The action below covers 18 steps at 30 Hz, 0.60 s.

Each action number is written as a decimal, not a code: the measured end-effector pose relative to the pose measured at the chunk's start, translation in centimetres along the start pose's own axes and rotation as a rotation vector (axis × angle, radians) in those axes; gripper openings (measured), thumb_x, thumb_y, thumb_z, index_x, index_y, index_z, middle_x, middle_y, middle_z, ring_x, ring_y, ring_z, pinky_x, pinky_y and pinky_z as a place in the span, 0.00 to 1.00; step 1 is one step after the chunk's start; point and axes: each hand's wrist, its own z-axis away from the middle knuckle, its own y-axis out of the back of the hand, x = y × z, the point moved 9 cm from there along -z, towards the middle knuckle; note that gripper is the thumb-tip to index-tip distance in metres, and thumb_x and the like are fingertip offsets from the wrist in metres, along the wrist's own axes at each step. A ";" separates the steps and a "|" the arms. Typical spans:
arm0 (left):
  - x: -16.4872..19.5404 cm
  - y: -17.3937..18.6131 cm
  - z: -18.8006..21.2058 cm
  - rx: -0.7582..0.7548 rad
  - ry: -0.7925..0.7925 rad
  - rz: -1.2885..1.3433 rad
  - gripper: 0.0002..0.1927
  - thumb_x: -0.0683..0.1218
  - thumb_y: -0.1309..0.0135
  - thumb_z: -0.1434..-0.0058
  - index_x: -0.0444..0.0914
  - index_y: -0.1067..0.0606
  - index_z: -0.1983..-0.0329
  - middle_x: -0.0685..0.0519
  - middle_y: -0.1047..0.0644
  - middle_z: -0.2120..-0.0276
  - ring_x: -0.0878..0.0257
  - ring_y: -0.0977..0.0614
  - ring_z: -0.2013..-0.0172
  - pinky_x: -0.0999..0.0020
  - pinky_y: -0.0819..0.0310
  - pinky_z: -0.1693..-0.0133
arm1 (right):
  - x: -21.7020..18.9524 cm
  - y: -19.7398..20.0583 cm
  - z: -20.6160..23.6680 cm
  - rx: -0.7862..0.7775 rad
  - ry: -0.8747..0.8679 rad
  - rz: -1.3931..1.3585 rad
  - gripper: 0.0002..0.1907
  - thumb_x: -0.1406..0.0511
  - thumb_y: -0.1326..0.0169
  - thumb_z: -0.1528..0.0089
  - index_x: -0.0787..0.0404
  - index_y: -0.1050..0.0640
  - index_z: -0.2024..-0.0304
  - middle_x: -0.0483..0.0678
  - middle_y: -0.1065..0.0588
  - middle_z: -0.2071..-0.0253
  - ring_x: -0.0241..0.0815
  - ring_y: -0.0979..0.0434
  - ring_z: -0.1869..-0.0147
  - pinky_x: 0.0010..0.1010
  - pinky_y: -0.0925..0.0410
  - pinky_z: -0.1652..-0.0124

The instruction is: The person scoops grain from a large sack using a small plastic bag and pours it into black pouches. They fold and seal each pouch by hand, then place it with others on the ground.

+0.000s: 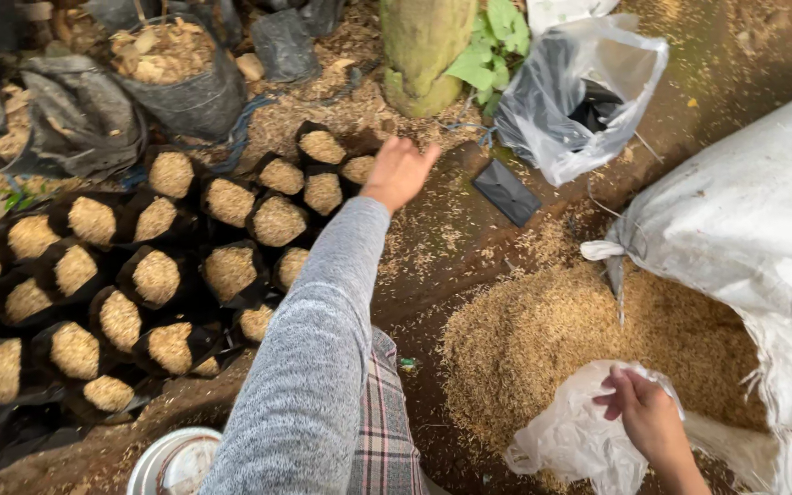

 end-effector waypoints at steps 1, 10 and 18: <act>2.8 0.6 -0.6 0.161 -0.093 0.020 0.18 0.40 0.53 0.34 0.44 0.25 0.41 0.48 0.24 0.51 0.54 0.25 0.47 0.52 0.34 0.41 | -0.1 0.2 0.1 0.007 -0.043 -0.074 0.18 0.60 0.53 0.28 0.65 0.24 0.42 0.59 0.16 0.62 0.50 0.13 0.61 0.38 0.25 0.57; 22.6 -5.1 -7.7 0.030 -0.281 0.087 0.11 0.45 0.52 0.34 0.41 0.24 0.51 0.49 0.27 0.49 0.53 0.25 0.45 0.56 0.27 0.47 | -2.5 4.9 4.1 -0.004 0.071 -0.042 0.22 0.62 0.41 0.41 0.55 0.23 0.43 0.48 0.21 0.45 0.43 0.16 0.45 0.36 0.22 0.49; 26.7 -8.1 -11.1 -0.084 -0.151 0.094 0.13 0.47 0.55 0.33 0.42 0.24 0.49 0.49 0.28 0.49 0.51 0.24 0.49 0.54 0.24 0.55 | 2.7 9.2 6.4 0.072 0.050 -0.057 0.19 0.62 0.41 0.41 0.56 0.21 0.47 0.47 0.23 0.46 0.43 0.16 0.46 0.35 0.22 0.51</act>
